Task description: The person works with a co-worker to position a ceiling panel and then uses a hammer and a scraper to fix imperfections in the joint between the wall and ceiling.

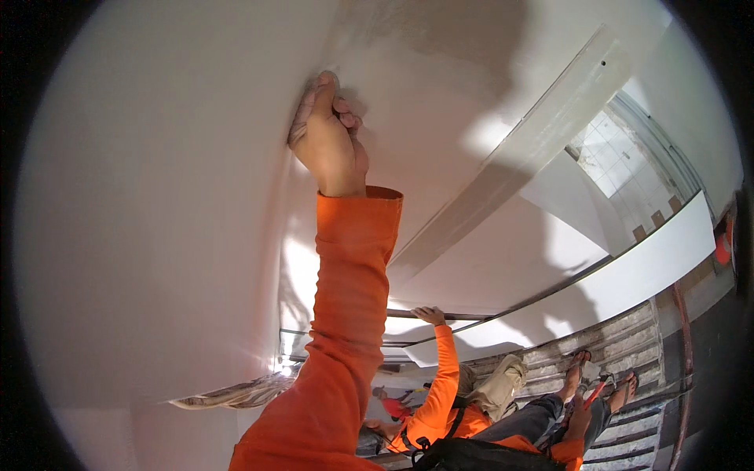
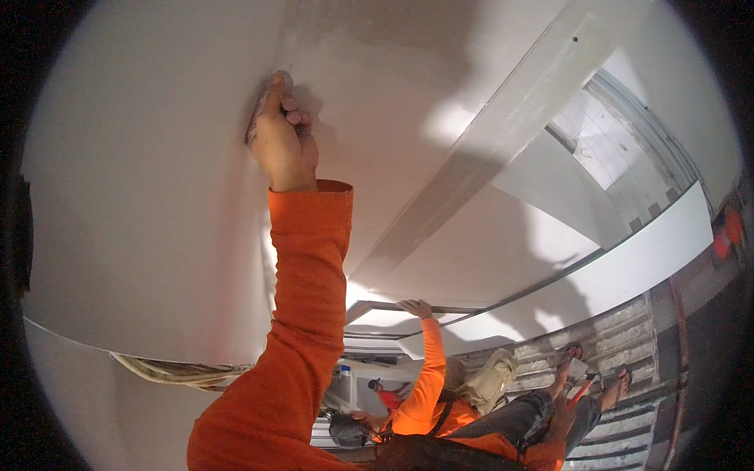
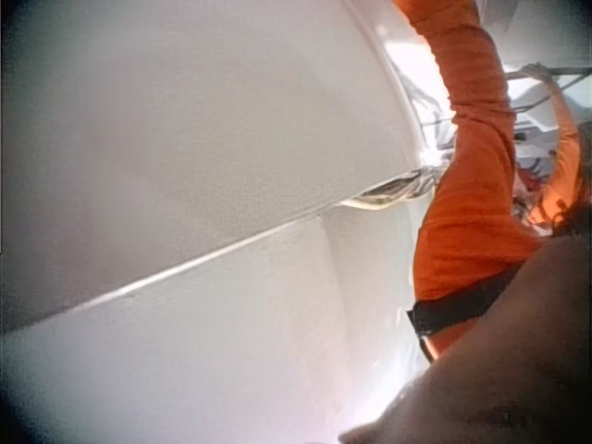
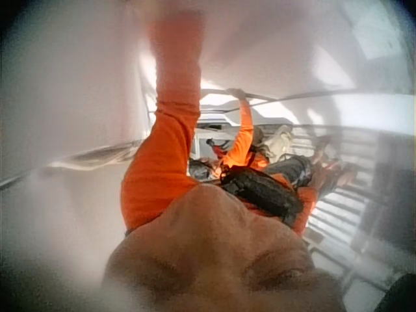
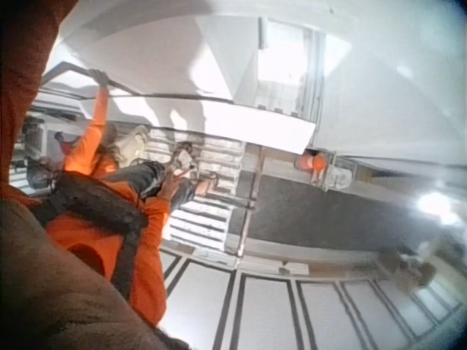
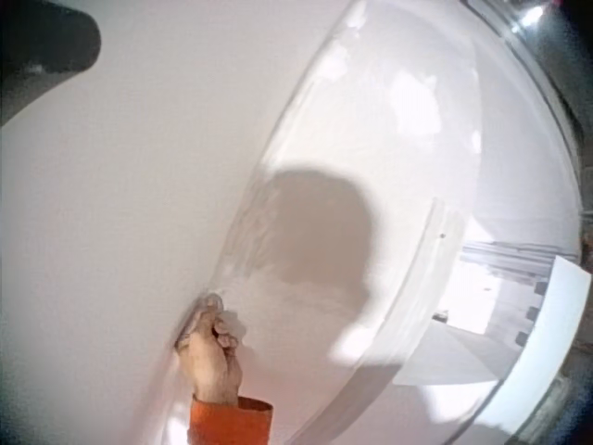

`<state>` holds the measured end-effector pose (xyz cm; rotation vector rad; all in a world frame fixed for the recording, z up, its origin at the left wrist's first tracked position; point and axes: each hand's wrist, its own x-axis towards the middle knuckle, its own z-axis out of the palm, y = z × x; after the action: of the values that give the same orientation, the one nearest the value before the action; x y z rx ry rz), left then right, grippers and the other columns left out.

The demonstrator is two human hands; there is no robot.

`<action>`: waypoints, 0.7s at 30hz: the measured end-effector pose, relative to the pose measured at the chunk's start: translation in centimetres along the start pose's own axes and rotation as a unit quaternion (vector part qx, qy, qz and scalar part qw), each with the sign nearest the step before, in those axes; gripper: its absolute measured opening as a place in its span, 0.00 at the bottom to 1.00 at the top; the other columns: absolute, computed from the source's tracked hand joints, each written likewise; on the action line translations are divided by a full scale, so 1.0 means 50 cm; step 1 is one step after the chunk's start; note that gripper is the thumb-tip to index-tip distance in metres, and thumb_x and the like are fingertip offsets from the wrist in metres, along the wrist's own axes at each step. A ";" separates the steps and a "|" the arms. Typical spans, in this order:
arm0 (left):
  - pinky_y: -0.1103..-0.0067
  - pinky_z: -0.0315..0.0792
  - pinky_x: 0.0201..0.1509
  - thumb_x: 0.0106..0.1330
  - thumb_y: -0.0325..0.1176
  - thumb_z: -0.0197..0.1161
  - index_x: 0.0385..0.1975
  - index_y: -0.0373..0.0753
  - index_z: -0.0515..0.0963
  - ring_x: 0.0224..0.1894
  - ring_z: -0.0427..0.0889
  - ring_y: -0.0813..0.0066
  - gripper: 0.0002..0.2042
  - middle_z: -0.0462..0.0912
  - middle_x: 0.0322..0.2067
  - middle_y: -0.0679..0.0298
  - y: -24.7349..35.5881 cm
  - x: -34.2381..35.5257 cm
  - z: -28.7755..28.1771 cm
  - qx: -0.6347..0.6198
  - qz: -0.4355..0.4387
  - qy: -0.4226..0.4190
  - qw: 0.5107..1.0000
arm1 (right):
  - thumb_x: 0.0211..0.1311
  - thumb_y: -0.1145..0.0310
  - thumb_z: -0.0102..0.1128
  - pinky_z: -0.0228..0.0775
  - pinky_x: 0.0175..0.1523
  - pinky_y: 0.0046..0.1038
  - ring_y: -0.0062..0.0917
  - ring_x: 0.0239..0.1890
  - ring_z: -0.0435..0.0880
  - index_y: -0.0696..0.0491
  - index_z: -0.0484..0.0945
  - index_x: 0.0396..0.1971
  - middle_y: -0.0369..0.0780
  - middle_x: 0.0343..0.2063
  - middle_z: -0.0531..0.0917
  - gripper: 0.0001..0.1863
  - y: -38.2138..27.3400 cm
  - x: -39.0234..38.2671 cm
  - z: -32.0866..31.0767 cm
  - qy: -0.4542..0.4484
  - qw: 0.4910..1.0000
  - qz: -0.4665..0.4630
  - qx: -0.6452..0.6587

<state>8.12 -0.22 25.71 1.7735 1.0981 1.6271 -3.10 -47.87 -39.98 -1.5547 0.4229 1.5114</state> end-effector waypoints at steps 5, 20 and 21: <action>0.84 0.64 0.21 0.64 0.31 0.65 0.36 0.33 0.82 0.18 0.69 0.84 0.08 0.75 0.19 0.68 -0.013 -0.015 -0.048 0.166 0.011 -0.148 0.975 | 0.63 0.53 0.64 0.63 0.25 0.25 0.19 0.20 0.70 0.58 0.76 0.32 0.35 0.20 0.75 0.20 0.005 -0.021 0.021 -0.004 1.000 -0.005 -0.025; 0.78 0.72 0.54 0.75 0.41 0.55 0.54 0.29 0.75 0.50 0.79 0.77 0.20 0.83 0.45 0.60 -0.098 -0.491 -0.092 0.047 -0.328 -0.508 0.795 | 0.57 0.74 0.67 0.66 0.27 0.18 0.11 0.23 0.73 0.57 0.78 0.38 0.30 0.22 0.79 0.10 -0.700 -0.497 0.220 -0.298 0.887 -0.346 0.071; 0.79 0.73 0.54 0.75 0.39 0.55 0.54 0.29 0.75 0.49 0.79 0.77 0.19 0.83 0.45 0.62 -0.082 -0.483 -0.105 0.009 -0.357 -0.465 0.810 | 0.57 0.74 0.68 0.69 0.29 0.20 0.13 0.23 0.74 0.59 0.77 0.40 0.31 0.23 0.80 0.13 -0.751 -0.547 0.228 -0.261 0.851 -0.455 -0.030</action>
<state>2.90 -18.47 9.39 1.5384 1.0441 0.2084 13.28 -27.99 0.34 -1.0454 -0.6170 1.0857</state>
